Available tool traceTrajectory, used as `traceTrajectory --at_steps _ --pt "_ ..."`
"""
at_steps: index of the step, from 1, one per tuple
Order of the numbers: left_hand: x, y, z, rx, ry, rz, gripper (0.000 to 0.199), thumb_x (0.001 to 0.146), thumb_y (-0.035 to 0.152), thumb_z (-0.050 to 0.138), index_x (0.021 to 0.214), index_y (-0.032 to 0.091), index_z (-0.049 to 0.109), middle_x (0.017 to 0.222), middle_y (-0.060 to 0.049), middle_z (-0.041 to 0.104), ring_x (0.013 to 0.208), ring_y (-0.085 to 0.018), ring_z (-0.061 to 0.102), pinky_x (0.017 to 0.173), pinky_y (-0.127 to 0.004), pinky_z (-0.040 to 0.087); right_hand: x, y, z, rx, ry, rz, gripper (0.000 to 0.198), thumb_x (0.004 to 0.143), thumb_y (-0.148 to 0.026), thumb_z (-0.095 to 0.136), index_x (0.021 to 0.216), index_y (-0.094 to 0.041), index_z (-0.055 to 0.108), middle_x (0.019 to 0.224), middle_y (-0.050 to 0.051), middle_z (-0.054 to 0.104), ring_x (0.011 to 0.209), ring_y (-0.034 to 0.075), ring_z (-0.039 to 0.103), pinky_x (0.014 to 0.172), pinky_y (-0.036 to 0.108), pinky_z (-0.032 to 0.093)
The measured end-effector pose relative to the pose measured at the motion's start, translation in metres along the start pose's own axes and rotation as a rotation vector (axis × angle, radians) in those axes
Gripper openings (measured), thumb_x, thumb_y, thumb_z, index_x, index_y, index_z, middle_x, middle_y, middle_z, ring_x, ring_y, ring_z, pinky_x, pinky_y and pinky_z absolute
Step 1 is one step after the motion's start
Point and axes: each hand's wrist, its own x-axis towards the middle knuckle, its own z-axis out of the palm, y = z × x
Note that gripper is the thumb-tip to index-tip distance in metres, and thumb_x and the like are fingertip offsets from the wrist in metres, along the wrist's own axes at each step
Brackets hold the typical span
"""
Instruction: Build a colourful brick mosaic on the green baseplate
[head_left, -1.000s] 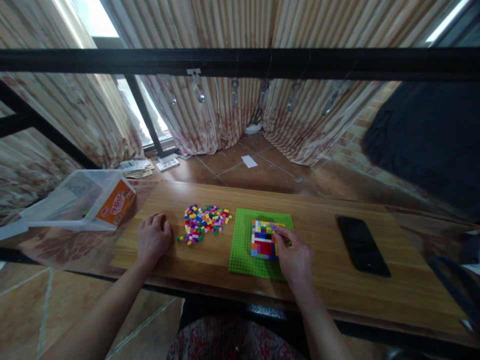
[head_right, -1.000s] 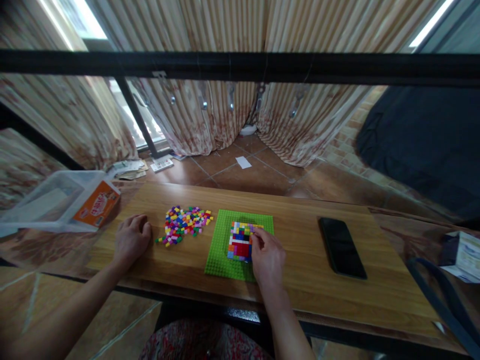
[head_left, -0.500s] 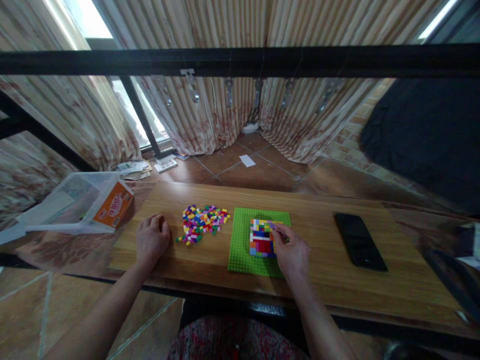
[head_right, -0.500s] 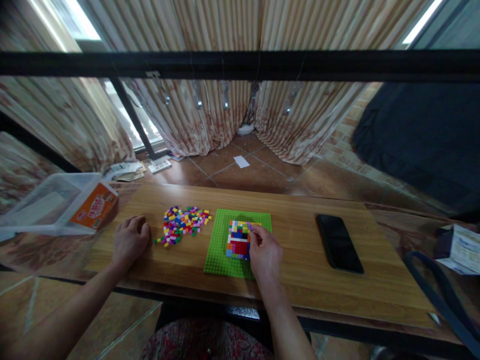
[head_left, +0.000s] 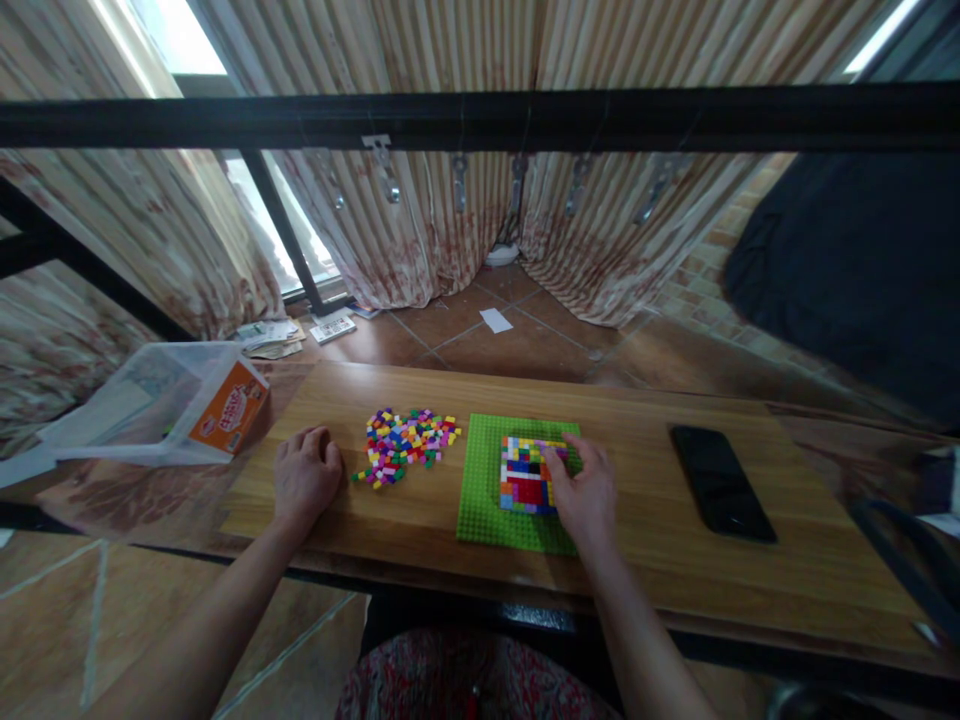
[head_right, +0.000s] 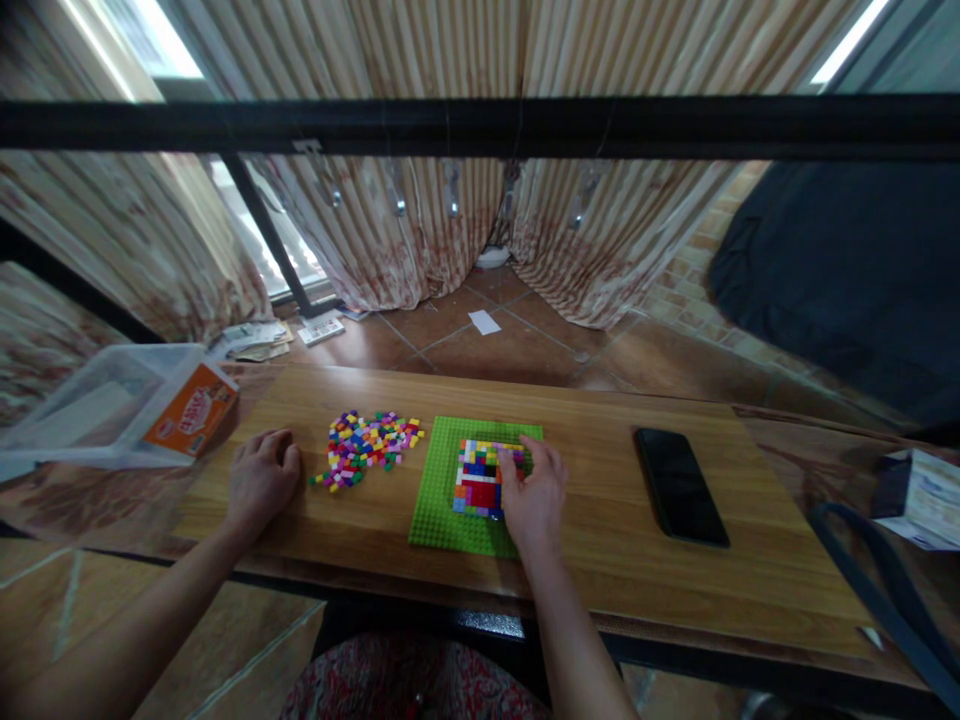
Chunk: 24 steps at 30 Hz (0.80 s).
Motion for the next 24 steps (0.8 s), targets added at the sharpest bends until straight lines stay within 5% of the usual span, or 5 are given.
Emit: traceTrajectory --at_steps 15,24 --pt "0.0 0.0 0.0 0.007 -0.011 0.001 0.038 0.087 0.033 0.039 0.111 0.014 0.061 0.117 -0.014 0.063 0.111 -0.029 0.054 0.1 -0.04 0.038 0.003 0.009 0.01 0.19 -0.093 0.244 0.054 0.071 -0.05 0.065 0.11 -0.014 0.066 0.101 0.012 0.069 0.088 0.023 0.063 0.084 0.04 0.048" --pt "-0.001 0.001 0.0 -0.009 -0.004 -0.01 0.038 0.086 0.033 0.04 0.112 0.013 0.061 0.117 -0.014 0.062 0.11 -0.029 0.054 0.1 -0.041 0.038 0.005 0.014 0.013 0.243 -0.087 0.227 0.052 0.068 -0.049 0.068 0.108 -0.015 0.068 0.096 0.009 0.07 0.084 0.022 0.064 0.08 0.039 0.05"
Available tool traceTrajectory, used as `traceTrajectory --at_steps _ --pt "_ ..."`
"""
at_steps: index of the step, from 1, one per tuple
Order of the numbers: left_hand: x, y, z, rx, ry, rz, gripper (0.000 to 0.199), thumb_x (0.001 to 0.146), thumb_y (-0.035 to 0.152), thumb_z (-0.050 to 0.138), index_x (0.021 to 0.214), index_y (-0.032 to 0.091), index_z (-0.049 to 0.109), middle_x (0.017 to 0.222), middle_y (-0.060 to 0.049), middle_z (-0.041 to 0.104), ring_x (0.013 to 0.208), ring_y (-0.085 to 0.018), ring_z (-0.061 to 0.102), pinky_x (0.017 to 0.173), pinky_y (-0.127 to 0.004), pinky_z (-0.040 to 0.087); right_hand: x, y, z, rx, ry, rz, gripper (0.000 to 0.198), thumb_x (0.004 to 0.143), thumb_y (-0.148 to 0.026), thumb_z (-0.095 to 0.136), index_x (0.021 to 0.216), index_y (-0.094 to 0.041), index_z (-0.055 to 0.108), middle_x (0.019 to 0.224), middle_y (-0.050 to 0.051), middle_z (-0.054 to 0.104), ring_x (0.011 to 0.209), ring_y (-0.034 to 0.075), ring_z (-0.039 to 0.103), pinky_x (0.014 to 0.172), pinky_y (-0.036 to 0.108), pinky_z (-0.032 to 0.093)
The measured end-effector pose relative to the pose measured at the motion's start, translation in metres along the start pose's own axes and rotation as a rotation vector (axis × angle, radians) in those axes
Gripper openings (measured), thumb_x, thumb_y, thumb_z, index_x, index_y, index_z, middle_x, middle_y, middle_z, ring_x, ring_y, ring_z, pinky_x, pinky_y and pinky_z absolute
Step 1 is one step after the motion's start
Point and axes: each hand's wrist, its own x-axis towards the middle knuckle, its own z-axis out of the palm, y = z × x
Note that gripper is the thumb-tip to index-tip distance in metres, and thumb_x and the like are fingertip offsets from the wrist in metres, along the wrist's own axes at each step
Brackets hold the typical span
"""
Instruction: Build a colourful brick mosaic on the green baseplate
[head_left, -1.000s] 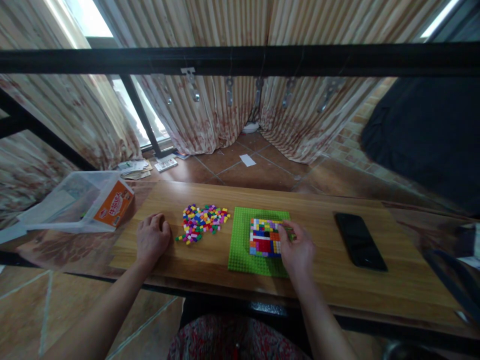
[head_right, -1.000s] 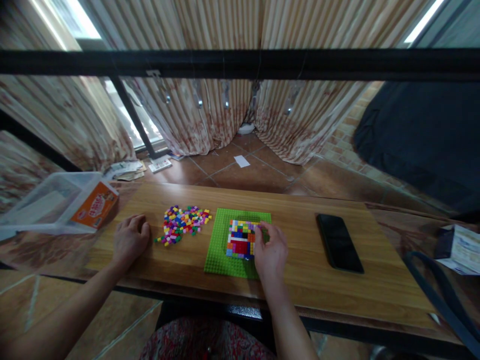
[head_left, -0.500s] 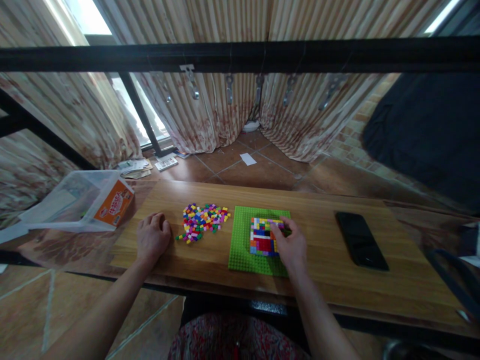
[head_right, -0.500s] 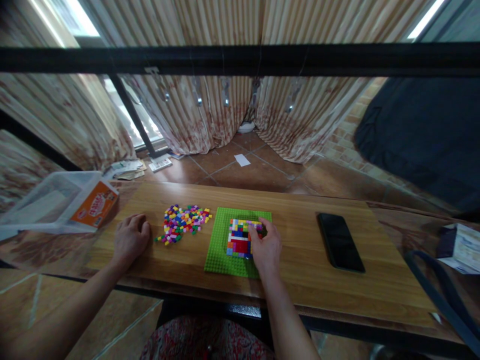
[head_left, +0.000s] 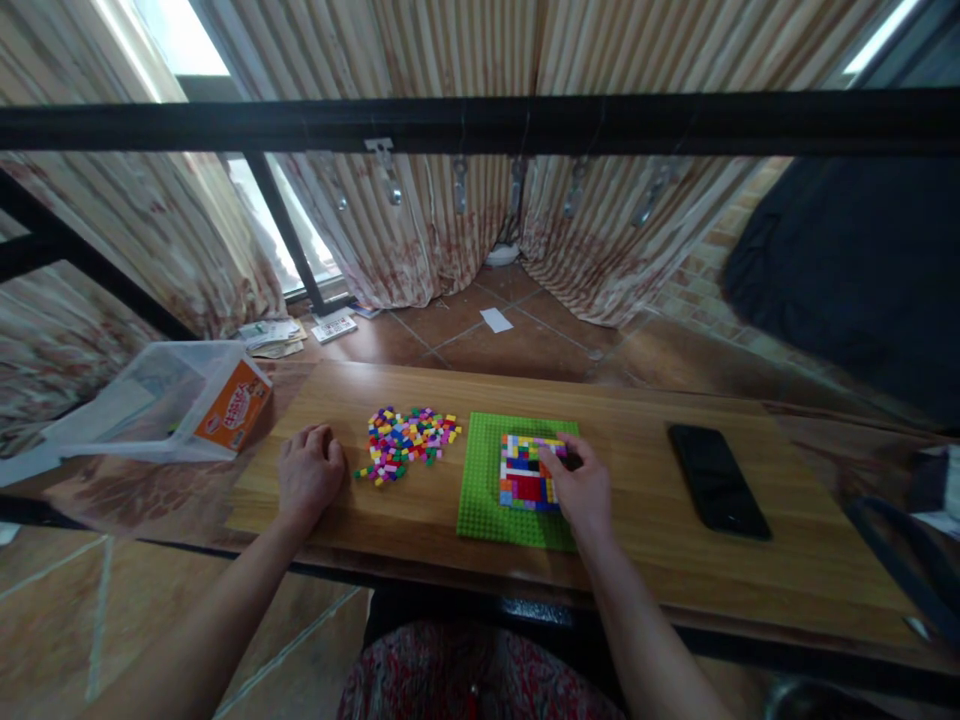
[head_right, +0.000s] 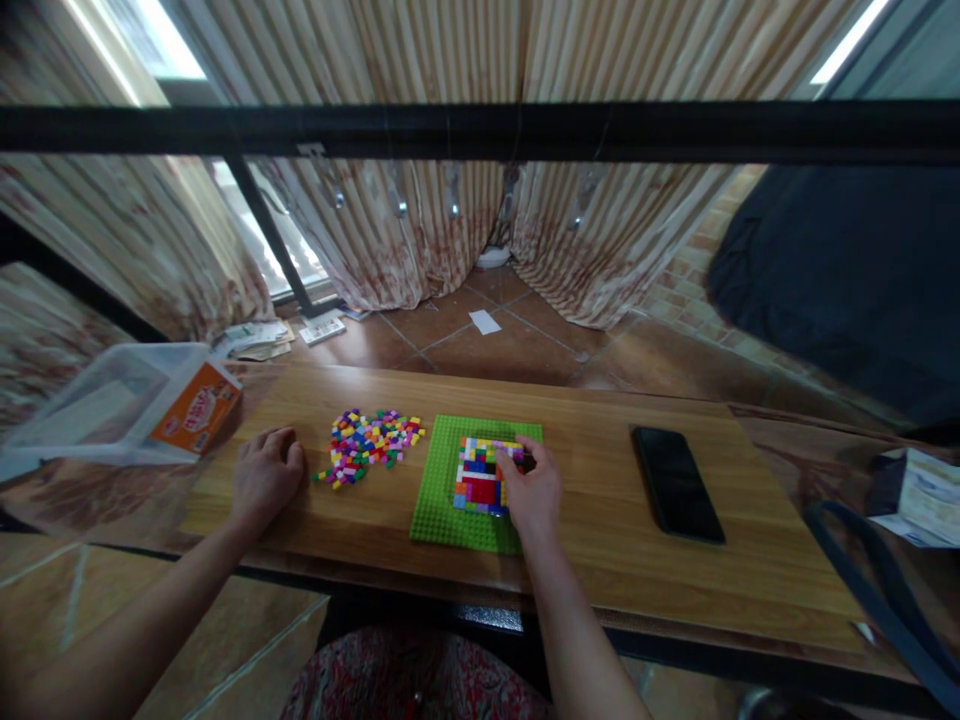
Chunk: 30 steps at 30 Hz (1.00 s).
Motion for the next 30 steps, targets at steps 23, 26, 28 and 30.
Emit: traceTrajectory --at_steps 23,26,28,30 --pt "-0.003 0.001 0.001 -0.049 -0.003 -0.029 0.035 0.087 0.028 0.043 0.112 0.013 0.061 0.117 -0.014 0.062 0.109 -0.028 0.054 0.1 -0.041 0.039 -0.05 -0.085 0.083 -0.619 -0.492 -0.614 0.016 0.086 -0.019 0.053 0.09 -0.022 0.068 0.092 0.007 0.068 0.091 0.024 0.056 0.082 0.035 0.038" --pt "-0.004 0.001 0.001 -0.048 0.002 -0.038 0.034 0.086 0.028 0.044 0.112 0.014 0.062 0.117 -0.014 0.062 0.11 -0.028 0.054 0.1 -0.041 0.04 -0.05 -0.083 0.096 -0.673 -0.478 -0.61 0.017 0.086 -0.019 0.053 0.094 -0.02 0.068 0.094 0.008 0.067 0.091 0.024 0.056 0.08 0.034 0.038" --pt "-0.004 0.002 0.001 -0.049 0.005 -0.041 0.034 0.086 0.028 0.044 0.112 0.014 0.061 0.117 -0.013 0.062 0.11 -0.028 0.054 0.1 -0.041 0.04 -0.049 -0.082 0.101 -0.684 -0.464 -0.606 0.018 0.087 -0.02 0.052 0.096 -0.02 0.068 0.095 0.009 0.067 0.091 0.024 0.056 0.08 0.034 0.039" --pt "-0.004 0.002 0.001 -0.052 0.005 -0.039 0.035 0.086 0.029 0.043 0.113 0.013 0.061 0.118 -0.014 0.062 0.11 -0.029 0.053 0.101 -0.041 0.04 -0.048 -0.081 0.103 -0.699 -0.463 -0.594 0.017 0.087 -0.02 0.053 0.095 -0.02 0.068 0.095 0.01 0.067 0.091 0.024 0.057 0.08 0.034 0.039"
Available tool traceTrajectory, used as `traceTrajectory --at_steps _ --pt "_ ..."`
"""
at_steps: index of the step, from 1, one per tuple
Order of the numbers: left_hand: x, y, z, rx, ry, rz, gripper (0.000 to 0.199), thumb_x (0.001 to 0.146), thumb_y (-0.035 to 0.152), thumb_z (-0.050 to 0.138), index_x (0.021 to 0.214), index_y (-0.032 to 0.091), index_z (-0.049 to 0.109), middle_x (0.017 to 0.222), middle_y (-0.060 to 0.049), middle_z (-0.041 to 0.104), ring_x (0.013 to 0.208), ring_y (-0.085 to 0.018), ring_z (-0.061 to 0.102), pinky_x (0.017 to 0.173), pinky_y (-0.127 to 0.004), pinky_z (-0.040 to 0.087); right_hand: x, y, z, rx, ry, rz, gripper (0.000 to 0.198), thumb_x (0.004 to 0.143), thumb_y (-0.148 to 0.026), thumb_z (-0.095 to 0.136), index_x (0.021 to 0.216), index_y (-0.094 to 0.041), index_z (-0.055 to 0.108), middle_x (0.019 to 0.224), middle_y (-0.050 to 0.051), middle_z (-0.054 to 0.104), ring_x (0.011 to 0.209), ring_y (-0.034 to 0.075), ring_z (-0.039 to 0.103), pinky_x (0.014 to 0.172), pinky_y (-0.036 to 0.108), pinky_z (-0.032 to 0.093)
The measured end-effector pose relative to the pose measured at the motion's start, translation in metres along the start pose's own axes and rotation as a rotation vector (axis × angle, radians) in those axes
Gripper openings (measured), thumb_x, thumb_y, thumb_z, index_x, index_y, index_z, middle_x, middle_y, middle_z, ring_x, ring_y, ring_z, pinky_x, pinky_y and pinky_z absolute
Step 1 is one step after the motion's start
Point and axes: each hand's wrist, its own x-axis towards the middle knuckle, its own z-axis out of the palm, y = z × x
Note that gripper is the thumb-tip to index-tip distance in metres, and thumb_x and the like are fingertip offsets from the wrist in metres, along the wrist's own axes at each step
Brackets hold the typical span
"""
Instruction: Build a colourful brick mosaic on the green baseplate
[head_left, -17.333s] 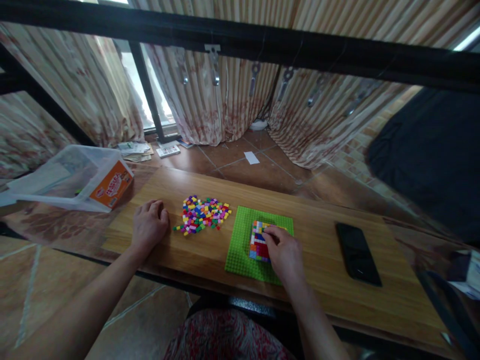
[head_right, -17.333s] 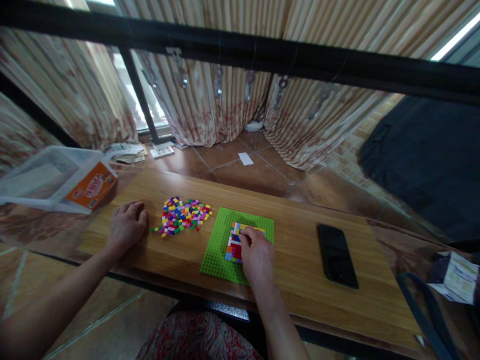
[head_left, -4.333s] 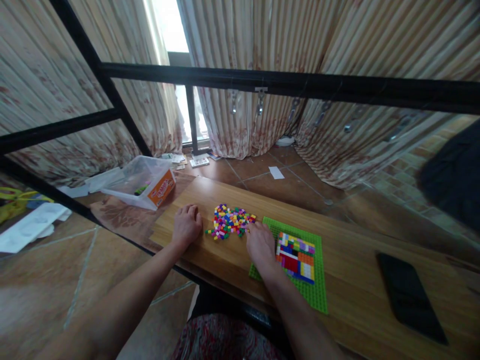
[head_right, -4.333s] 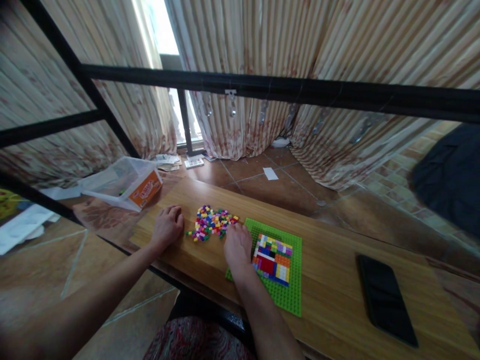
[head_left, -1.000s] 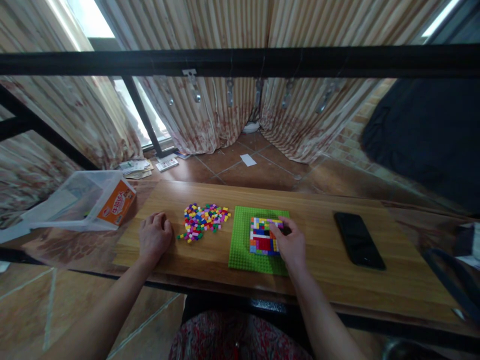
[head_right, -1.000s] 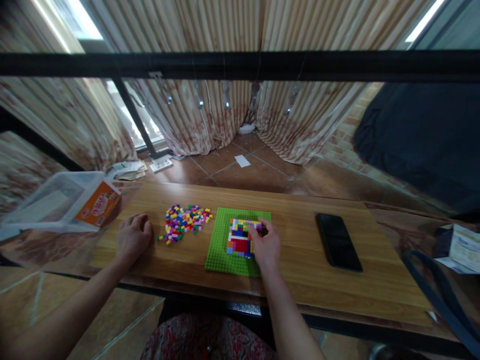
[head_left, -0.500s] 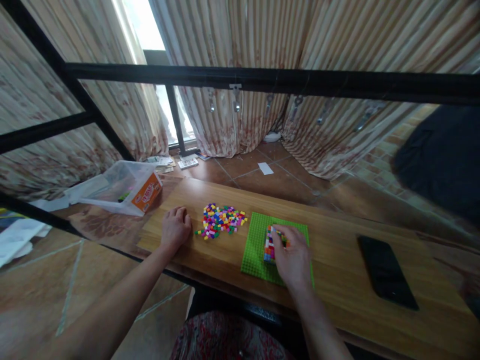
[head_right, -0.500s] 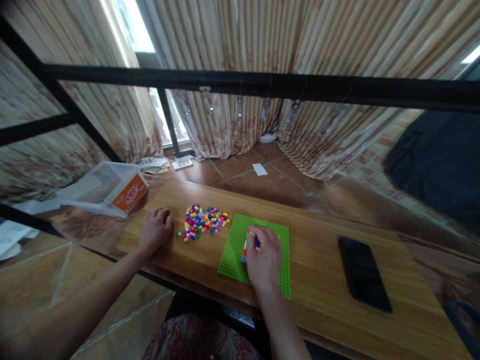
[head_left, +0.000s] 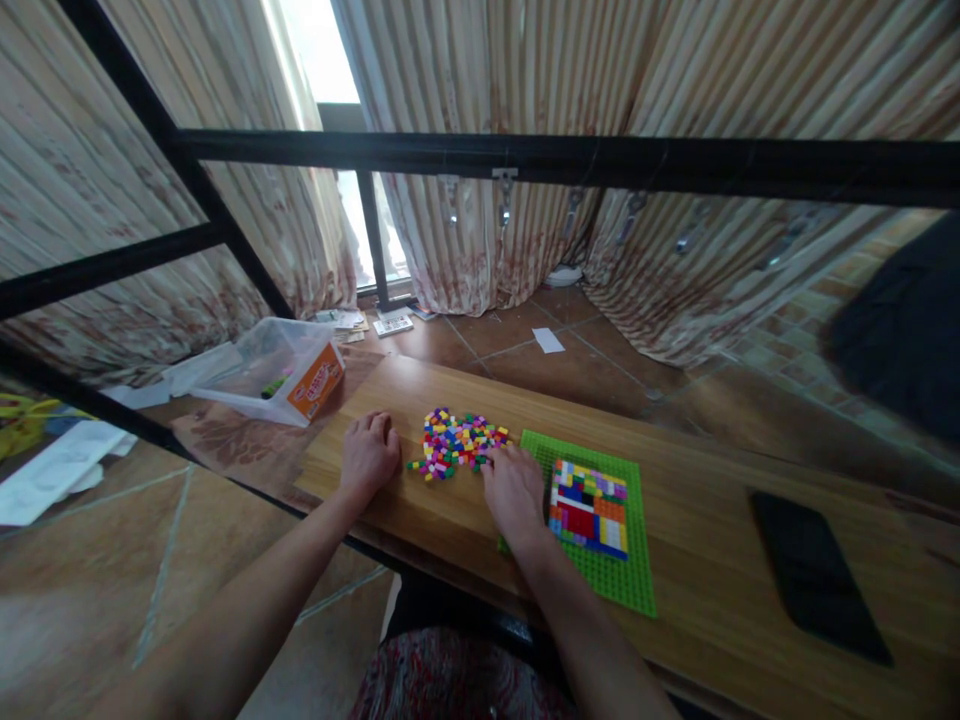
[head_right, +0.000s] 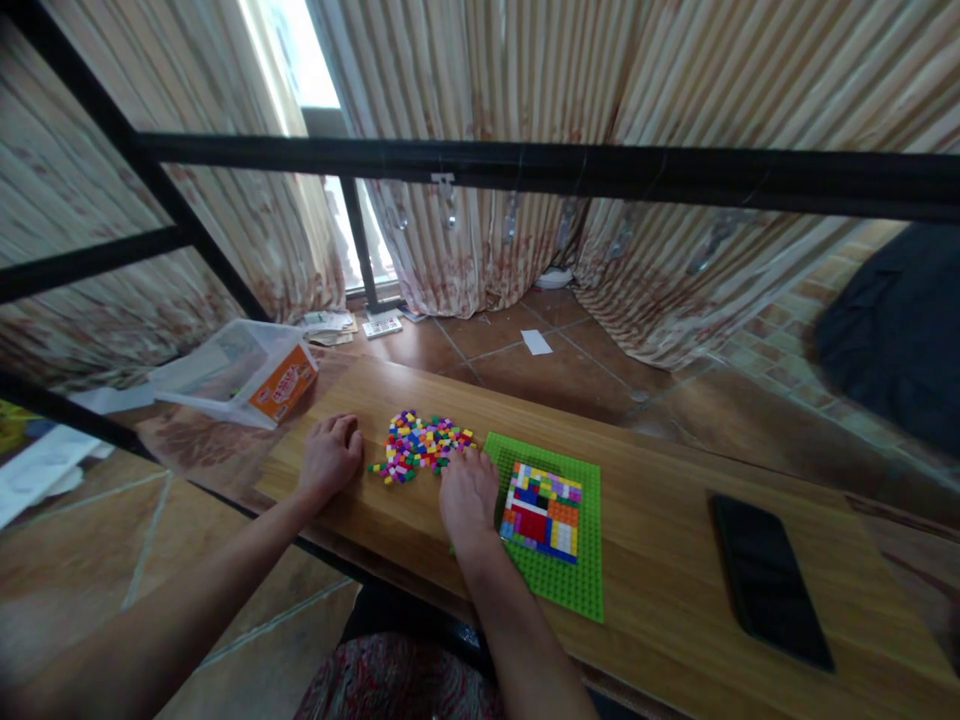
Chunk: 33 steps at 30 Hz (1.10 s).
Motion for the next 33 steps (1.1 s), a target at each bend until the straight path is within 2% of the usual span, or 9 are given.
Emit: traceTrajectory --at_steps 7,12,15,17,20,23,27,33 --pt "0.001 -0.002 0.001 0.017 -0.003 0.004 0.036 0.086 0.029 0.042 0.114 0.013 0.06 0.118 -0.014 0.062 0.109 -0.029 0.054 0.1 -0.041 0.04 -0.002 -0.002 -0.002 0.045 -0.007 0.025 0.018 0.087 -0.015 0.048 0.089 -0.019 0.065 0.092 0.01 0.066 0.088 0.023 0.058 0.08 0.034 0.04" --pt "0.002 -0.003 0.001 0.039 0.001 0.033 0.036 0.086 0.03 0.042 0.112 0.013 0.061 0.117 -0.014 0.062 0.109 -0.029 0.054 0.1 -0.041 0.039 -0.024 0.004 -0.022 0.315 0.108 0.068 0.019 0.086 -0.015 0.046 0.086 -0.02 0.064 0.085 0.005 0.066 0.083 0.02 0.059 0.077 0.031 0.043" --pt "0.003 -0.002 -0.001 0.04 -0.003 0.033 0.037 0.087 0.03 0.041 0.112 0.012 0.061 0.118 -0.014 0.062 0.11 -0.03 0.054 0.099 -0.042 0.04 -0.046 0.019 -0.038 0.484 0.188 0.096 0.02 0.087 -0.02 0.046 0.092 -0.02 0.065 0.088 0.005 0.067 0.082 0.019 0.061 0.075 0.03 0.046" --pt "0.003 -0.001 -0.002 0.037 -0.003 0.033 0.037 0.087 0.03 0.041 0.112 0.012 0.062 0.118 -0.015 0.062 0.11 -0.03 0.054 0.099 -0.042 0.04 -0.06 0.036 -0.046 0.542 0.253 0.11 0.025 0.09 -0.024 0.044 0.099 -0.019 0.066 0.095 0.007 0.068 0.088 0.019 0.062 0.079 0.031 0.048" --pt "0.003 -0.001 -0.002 0.035 -0.004 0.031 0.038 0.087 0.03 0.04 0.113 0.012 0.061 0.118 -0.015 0.062 0.111 -0.03 0.053 0.099 -0.042 0.039 -0.079 0.065 -0.051 0.556 0.338 0.193 0.026 0.09 -0.032 0.047 0.1 -0.02 0.068 0.101 0.009 0.07 0.089 0.02 0.065 0.08 0.033 0.05" --pt "0.004 -0.002 -0.001 0.041 0.001 0.031 0.038 0.087 0.031 0.04 0.112 0.013 0.062 0.117 -0.014 0.062 0.109 -0.029 0.054 0.099 -0.041 0.039 -0.09 0.093 -0.05 0.511 0.385 0.319 0.028 0.089 -0.038 0.05 0.097 -0.019 0.069 0.097 0.009 0.072 0.084 0.021 0.067 0.077 0.035 0.052" --pt "0.004 -0.003 0.0 0.049 0.005 0.043 0.038 0.087 0.032 0.039 0.111 0.014 0.062 0.117 -0.014 0.062 0.109 -0.029 0.054 0.099 -0.041 0.039 -0.09 0.113 -0.05 0.456 0.434 0.338 0.03 0.088 -0.04 0.05 0.097 -0.019 0.07 0.096 0.009 0.072 0.085 0.022 0.066 0.079 0.037 0.051" --pt "0.005 -0.003 -0.001 0.055 0.003 0.055 0.038 0.087 0.032 0.039 0.11 0.013 0.062 0.117 -0.014 0.062 0.111 -0.029 0.054 0.1 -0.041 0.038 -0.075 0.119 -0.047 0.468 0.514 0.276 0.025 0.085 -0.04 0.055 0.087 -0.023 0.074 0.095 0.007 0.066 0.091 0.022 0.061 0.084 0.039 0.048"
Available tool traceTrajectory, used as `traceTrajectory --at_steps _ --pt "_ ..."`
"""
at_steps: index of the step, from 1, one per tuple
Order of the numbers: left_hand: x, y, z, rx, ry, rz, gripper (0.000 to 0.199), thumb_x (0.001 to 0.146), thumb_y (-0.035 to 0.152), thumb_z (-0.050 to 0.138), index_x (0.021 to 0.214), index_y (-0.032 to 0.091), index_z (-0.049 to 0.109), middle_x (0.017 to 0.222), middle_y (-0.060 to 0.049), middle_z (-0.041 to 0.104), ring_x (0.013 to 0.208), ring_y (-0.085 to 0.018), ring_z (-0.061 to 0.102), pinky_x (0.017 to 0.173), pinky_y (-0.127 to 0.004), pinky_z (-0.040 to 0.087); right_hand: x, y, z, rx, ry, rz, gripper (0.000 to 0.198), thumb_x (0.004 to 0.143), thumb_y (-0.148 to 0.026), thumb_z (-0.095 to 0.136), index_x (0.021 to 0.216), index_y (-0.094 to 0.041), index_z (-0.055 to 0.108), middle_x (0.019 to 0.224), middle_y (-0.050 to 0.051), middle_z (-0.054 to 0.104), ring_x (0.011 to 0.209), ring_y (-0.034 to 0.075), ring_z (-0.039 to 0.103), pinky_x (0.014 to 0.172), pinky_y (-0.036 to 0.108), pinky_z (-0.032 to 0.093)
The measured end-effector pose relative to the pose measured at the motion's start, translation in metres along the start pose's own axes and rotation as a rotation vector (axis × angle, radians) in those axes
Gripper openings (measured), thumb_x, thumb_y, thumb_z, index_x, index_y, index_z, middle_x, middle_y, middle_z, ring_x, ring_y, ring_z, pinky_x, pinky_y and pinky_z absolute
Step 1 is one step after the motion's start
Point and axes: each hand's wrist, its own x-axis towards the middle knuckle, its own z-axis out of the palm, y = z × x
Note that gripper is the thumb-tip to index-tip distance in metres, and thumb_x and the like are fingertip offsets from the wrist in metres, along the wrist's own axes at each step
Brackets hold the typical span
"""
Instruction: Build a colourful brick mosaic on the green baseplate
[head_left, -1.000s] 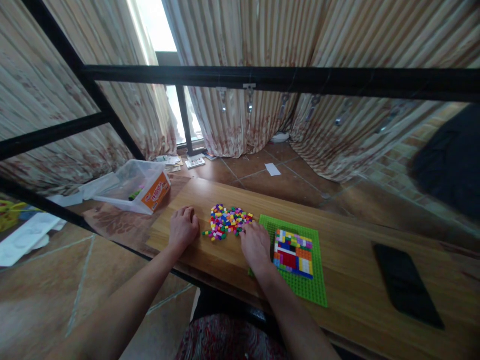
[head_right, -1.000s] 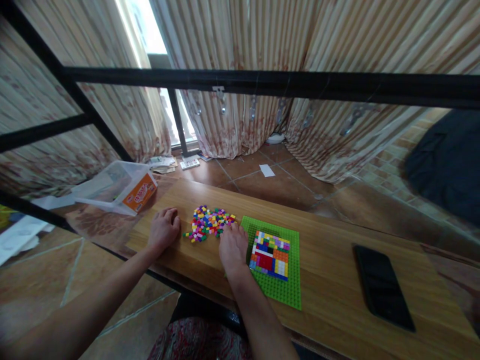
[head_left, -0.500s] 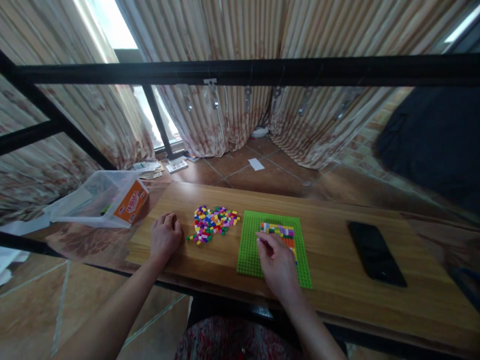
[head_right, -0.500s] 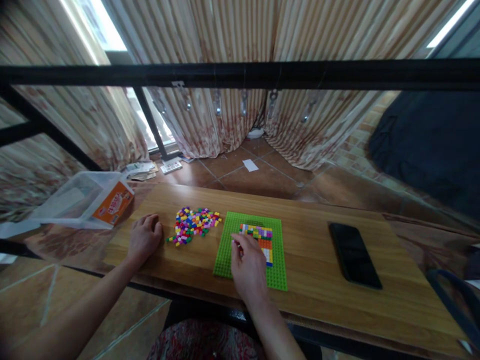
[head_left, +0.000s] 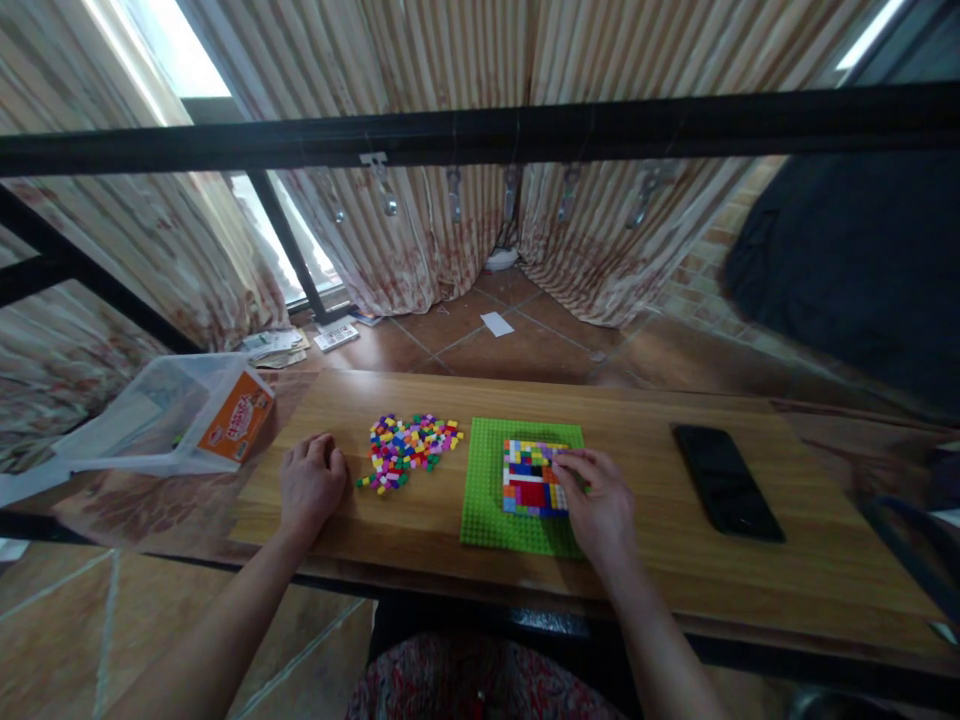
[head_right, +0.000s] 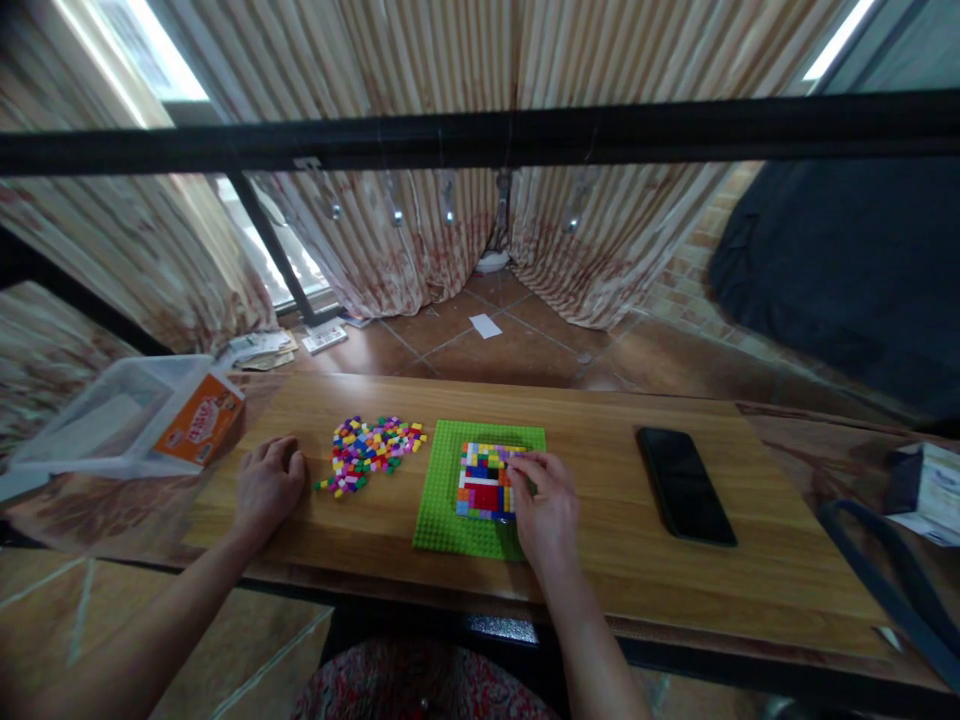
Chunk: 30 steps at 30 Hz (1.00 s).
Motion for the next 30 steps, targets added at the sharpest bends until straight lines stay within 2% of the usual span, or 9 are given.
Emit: traceTrajectory --at_steps 7,15,22,27,30 --pt "0.001 -0.001 0.001 -0.004 -0.01 -0.003 0.039 0.087 0.032 0.039 0.11 0.012 0.062 0.115 -0.016 0.062 0.111 -0.029 0.053 0.101 -0.041 0.038 0.004 0.014 0.01 0.059 -0.004 0.047 0.02 0.08 -0.041 0.062 0.085 -0.027 0.076 0.111 0.007 0.059 0.104 0.024 0.055 0.094 0.044 0.043" --pt "0.0 -0.002 0.002 0.014 0.006 0.008 0.038 0.087 0.032 0.039 0.11 0.012 0.062 0.115 -0.014 0.063 0.111 -0.029 0.054 0.1 -0.041 0.039 0.004 0.02 0.013 0.242 -0.019 0.176 0.022 0.073 -0.042 0.069 0.088 -0.027 0.075 0.112 0.006 0.061 0.104 0.023 0.058 0.093 0.041 0.044" --pt "0.0 -0.002 0.003 0.0 0.007 -0.006 0.036 0.087 0.032 0.041 0.11 0.015 0.062 0.115 -0.013 0.063 0.111 -0.029 0.054 0.099 -0.041 0.039 0.008 0.027 0.017 0.318 0.012 0.248 0.027 0.078 -0.044 0.064 0.091 -0.022 0.073 0.104 0.007 0.066 0.099 0.022 0.06 0.094 0.042 0.045" --pt "0.0 -0.001 0.002 0.006 0.003 -0.007 0.038 0.087 0.034 0.039 0.111 0.013 0.061 0.116 -0.014 0.062 0.11 -0.029 0.054 0.099 -0.041 0.039 0.009 0.029 0.025 0.303 0.016 0.343 0.033 0.074 -0.045 0.066 0.096 -0.021 0.072 0.1 0.007 0.068 0.091 0.022 0.063 0.086 0.041 0.049" --pt "-0.001 0.0 0.001 0.006 -0.006 -0.011 0.038 0.087 0.034 0.039 0.112 0.014 0.061 0.116 -0.014 0.062 0.111 -0.029 0.054 0.099 -0.04 0.039 0.009 0.027 0.027 0.295 0.016 0.347 0.036 0.072 -0.046 0.067 0.096 -0.02 0.072 0.095 0.008 0.07 0.089 0.023 0.063 0.083 0.04 0.049"
